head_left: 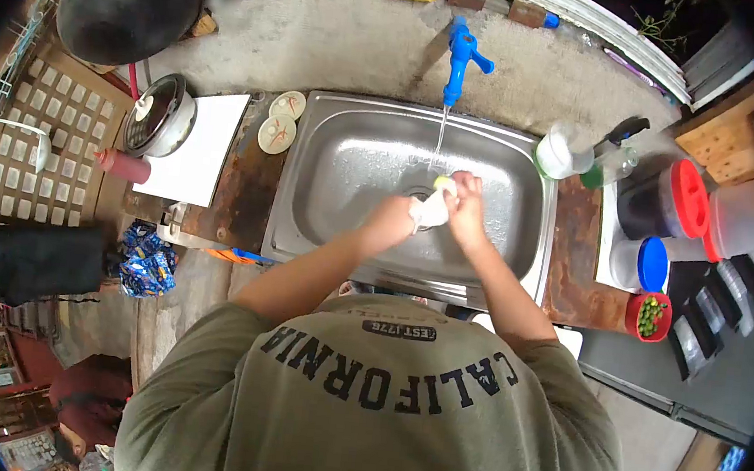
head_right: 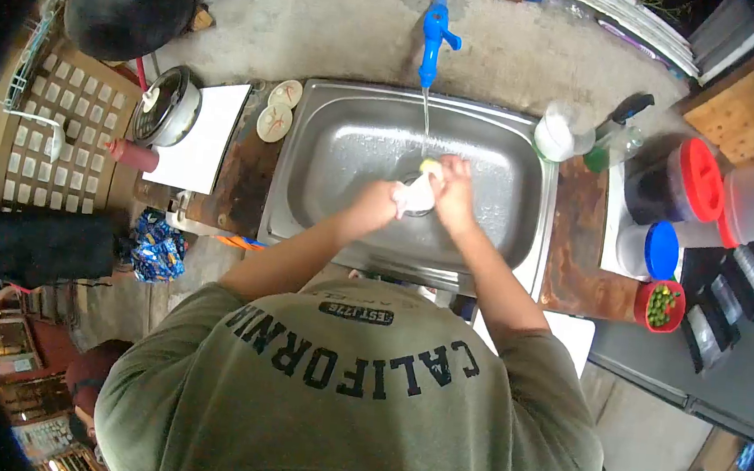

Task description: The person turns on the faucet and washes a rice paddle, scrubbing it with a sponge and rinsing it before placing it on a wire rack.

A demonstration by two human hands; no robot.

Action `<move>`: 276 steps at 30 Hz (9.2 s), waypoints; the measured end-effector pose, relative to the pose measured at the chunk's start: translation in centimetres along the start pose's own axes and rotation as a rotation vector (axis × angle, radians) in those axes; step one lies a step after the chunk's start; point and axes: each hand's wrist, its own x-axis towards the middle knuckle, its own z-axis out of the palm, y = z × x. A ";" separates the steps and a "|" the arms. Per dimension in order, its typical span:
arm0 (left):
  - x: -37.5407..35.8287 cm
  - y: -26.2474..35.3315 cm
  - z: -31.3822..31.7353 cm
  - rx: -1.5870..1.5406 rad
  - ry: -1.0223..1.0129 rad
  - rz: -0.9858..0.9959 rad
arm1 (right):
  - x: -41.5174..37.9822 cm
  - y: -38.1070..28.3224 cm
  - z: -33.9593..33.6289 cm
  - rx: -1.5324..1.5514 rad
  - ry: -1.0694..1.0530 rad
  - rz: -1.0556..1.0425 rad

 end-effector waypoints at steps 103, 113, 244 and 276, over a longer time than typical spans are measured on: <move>0.7 -2.2 -2.1 -0.443 -0.048 -0.150 | -1.1 -5.0 1.3 0.041 0.097 -0.126; -0.3 1.5 -3.1 -0.318 0.008 -0.186 | 0.9 -5.2 -0.3 0.123 0.097 -0.078; 3.1 -4.1 0.4 -0.569 -0.152 -0.441 | 0.3 0.9 -0.5 0.385 0.167 0.455; 1.6 4.1 2.1 -0.054 0.291 -0.059 | 2.3 1.7 -1.5 0.446 0.174 0.185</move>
